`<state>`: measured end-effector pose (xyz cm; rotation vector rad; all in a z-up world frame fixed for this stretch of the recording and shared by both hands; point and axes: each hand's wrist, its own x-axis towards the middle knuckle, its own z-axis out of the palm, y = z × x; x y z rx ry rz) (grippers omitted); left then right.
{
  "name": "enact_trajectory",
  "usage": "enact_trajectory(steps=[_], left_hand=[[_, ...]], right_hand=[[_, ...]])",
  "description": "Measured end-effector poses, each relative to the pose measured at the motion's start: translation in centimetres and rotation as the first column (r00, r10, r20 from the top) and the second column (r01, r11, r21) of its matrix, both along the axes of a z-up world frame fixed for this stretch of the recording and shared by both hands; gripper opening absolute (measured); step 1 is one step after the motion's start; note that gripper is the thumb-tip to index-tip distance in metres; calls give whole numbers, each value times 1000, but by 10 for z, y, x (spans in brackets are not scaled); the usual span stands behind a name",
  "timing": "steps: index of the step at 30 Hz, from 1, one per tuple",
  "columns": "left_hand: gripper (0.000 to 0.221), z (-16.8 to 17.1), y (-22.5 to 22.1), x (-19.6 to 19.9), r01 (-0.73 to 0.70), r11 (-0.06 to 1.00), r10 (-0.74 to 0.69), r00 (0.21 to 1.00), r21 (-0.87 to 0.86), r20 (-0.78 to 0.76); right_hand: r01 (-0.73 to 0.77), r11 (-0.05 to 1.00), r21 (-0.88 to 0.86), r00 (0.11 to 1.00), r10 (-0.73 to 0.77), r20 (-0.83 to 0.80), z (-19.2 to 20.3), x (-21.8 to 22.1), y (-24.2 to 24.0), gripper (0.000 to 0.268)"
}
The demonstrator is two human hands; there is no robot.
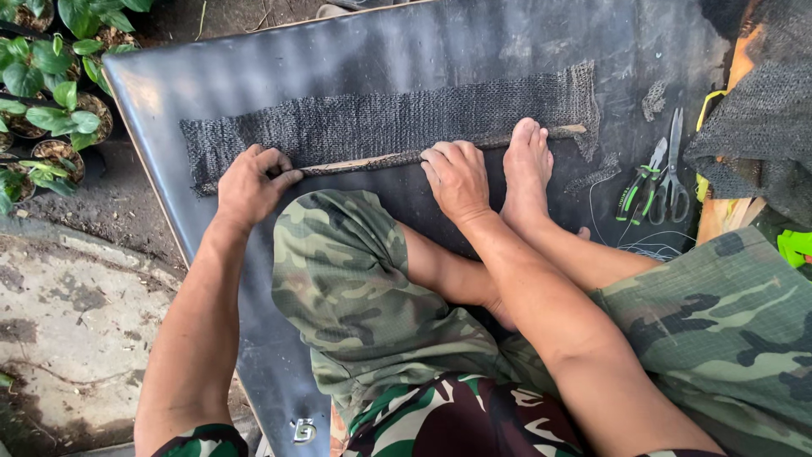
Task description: The person cuts a piece of black mesh netting with scissors, then rolls it tightly around a thin wooden stick. They secure the rolled netting with wire using pliers, twisting the wire to hold the roll in place.
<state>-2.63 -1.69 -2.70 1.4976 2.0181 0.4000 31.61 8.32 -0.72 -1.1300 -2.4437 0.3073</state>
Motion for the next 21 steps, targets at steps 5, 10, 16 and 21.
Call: enact_trajectory(steps=[5,10,16,21], left_hand=[[24,-8,18,-4,-79,988,82,996,-133,17],[24,3,22,4,-190,955,196,981,-229,3],[32,12,9,13,-118,992,115,992,-43,-52],[17,9,-7,22,134,934,-31,955,332,-296]], right_hand=[[-28,1000,-1,999,28,37,0,4,13,20],[-65,998,15,996,64,69,3,5,18,19],[-62,998,10,994,60,86,4,8,19,18],[-45,999,0,997,44,65,3,8,21,18]])
